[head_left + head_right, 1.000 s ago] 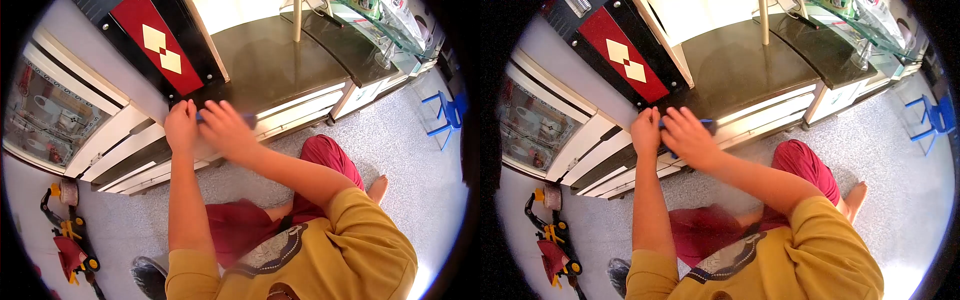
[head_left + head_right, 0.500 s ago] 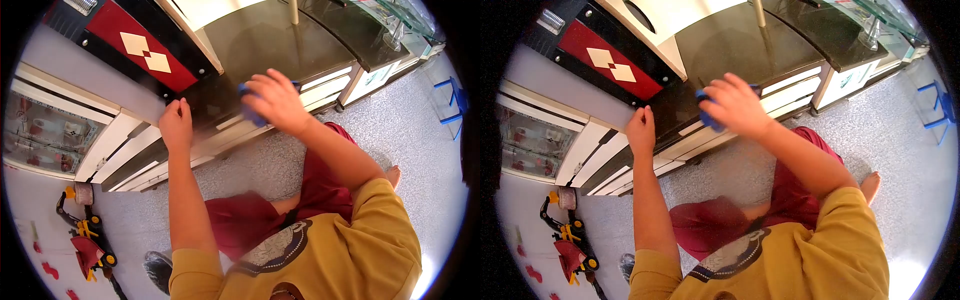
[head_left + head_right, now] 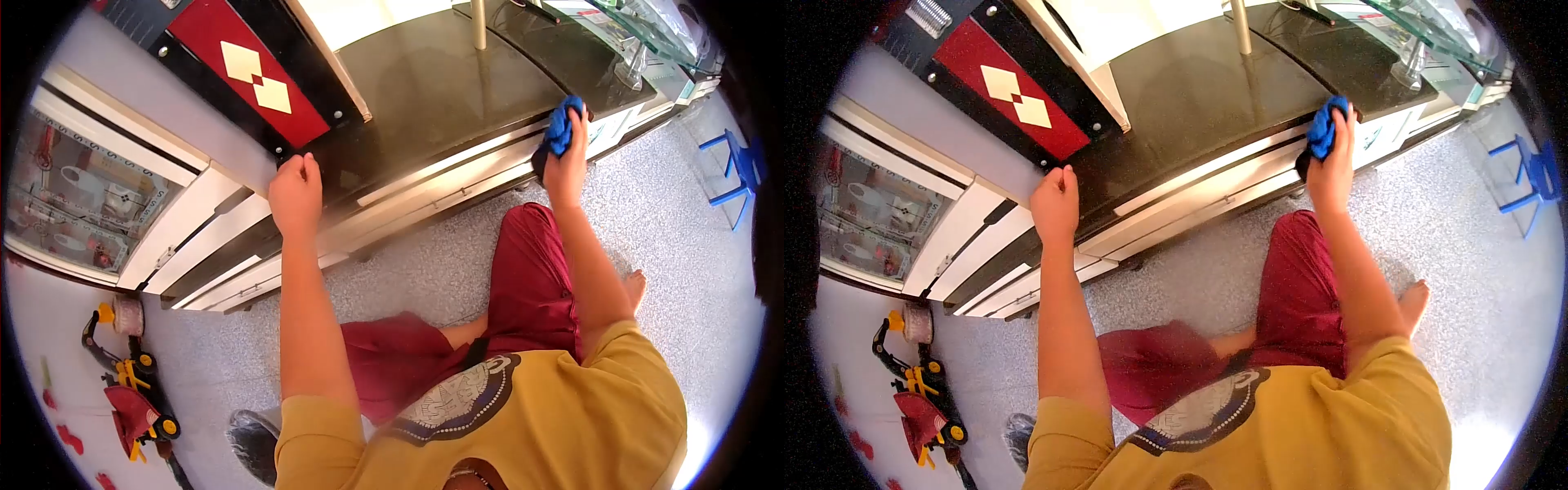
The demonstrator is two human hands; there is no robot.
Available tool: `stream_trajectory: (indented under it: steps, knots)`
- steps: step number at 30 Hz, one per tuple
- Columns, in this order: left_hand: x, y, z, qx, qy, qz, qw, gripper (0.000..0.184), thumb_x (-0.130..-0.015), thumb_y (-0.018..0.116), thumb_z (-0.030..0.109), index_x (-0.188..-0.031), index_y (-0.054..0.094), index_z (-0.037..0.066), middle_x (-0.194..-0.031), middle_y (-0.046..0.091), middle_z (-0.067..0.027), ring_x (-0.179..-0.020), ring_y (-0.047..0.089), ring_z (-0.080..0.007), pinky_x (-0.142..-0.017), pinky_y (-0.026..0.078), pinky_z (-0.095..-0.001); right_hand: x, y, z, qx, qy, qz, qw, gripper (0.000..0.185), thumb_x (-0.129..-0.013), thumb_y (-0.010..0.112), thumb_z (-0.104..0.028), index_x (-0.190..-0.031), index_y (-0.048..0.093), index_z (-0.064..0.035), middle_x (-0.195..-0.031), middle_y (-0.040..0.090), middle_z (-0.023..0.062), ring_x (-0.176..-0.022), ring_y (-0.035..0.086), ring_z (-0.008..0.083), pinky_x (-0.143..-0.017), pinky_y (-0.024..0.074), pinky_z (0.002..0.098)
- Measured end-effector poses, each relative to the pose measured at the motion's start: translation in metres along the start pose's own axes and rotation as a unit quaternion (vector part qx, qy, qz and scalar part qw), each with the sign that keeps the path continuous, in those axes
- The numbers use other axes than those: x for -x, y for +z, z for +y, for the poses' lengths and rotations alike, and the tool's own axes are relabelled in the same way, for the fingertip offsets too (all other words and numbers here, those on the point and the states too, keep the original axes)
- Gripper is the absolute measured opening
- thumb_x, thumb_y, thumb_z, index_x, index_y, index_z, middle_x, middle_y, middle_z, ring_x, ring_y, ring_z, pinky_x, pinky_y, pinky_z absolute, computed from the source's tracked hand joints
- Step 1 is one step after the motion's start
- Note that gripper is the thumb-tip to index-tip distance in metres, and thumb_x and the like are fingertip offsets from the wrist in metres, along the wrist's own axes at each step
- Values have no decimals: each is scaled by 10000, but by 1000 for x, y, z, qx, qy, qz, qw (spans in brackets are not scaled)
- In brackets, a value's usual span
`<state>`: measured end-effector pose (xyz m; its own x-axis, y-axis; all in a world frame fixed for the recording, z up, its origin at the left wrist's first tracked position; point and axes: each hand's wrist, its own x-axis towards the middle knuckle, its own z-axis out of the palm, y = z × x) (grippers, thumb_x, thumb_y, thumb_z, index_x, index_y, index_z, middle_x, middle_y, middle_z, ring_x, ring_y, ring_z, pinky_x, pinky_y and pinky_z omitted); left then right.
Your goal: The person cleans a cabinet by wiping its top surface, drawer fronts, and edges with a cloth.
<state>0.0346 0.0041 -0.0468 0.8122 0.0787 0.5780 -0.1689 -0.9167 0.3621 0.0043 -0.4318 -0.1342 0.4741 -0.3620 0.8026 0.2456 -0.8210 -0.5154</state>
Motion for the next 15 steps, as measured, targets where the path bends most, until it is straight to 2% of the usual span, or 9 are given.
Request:
stream_trajectory:
  steps: [1,2,4,5,7,9,11,12,15]
  knots:
    - [0,0,-1,18,-2,0,1000,422,-1066,592,325,-829,566,-23,-764,588,-234,-693,553,-419,-663,461,-477,23,7,-9,-66,82,-23,994,841,-795,574,187,-1571,436,-106,-1728,311,195,-1543,364,456,-1233,376,461]
    - [0,0,-1,15,0,-1,1000,423,-1066,591,328,-829,566,-22,-765,589,-233,-693,554,-417,-664,463,-476,47,17,-17,-53,130,-61,988,845,-802,572,186,-1581,429,-109,-1740,275,210,-1544,361,457,-1233,376,463]
    - [0,0,-2,7,7,-2,1000,425,-1067,587,332,-830,567,-20,-766,591,-231,-695,557,-412,-665,465,-473,99,42,-37,-80,55,-105,990,845,-784,591,187,-1570,445,-87,-1727,294,232,-1575,333,421,-1247,357,467]
    - [-1,-1,0,8,3,-2,1000,427,-1067,586,334,-830,567,-21,-766,593,-230,-692,556,-409,-664,465,-473,112,43,-62,-97,55,-150,982,846,-753,605,197,-1543,473,-75,-1716,304,253,-1580,328,424,-1259,344,473]
    - [1,0,2,10,-6,-3,1000,431,-1067,584,337,-828,566,-21,-766,595,-228,-686,554,-404,-662,464,-473,128,57,-100,-146,-16,-179,973,773,-722,654,182,-1451,532,-46,-1710,303,272,-1582,293,477,-1286,300,492]
    - [1,2,-2,11,-3,-6,1000,430,-1066,587,339,-831,569,-21,-764,597,-224,-678,551,-399,-661,463,-472,135,63,-143,-136,-72,-225,962,598,-798,635,138,-1373,579,-15,-1672,361,268,-1568,310,490,-1282,301,559]
    - [-1,3,-4,11,-2,-3,1000,429,-1065,590,341,-835,575,-21,-762,599,-221,-672,550,-395,-660,463,-470,152,79,-168,-132,-182,-248,942,398,-879,673,-1,-1273,638,40,-1647,393,232,-1525,380,481,-1259,326,583]
    - [-1,3,-5,11,-2,-2,1000,428,-1064,590,343,-838,579,-21,-762,601,-220,-670,550,-394,-660,464,-469,151,86,-191,-191,-188,-225,937,370,-913,659,-61,-1268,650,44,-1636,422,209,-1514,401,457,-1239,345,594]
    - [-1,2,-6,10,-1,-6,1000,422,-1062,596,345,-846,591,-17,-761,604,-218,-666,550,-387,-662,465,-467,163,93,-213,-156,-220,-254,929,355,-929,653,-94,-1263,680,20,-1621,464,169,-1514,403,404,-1240,340,591]
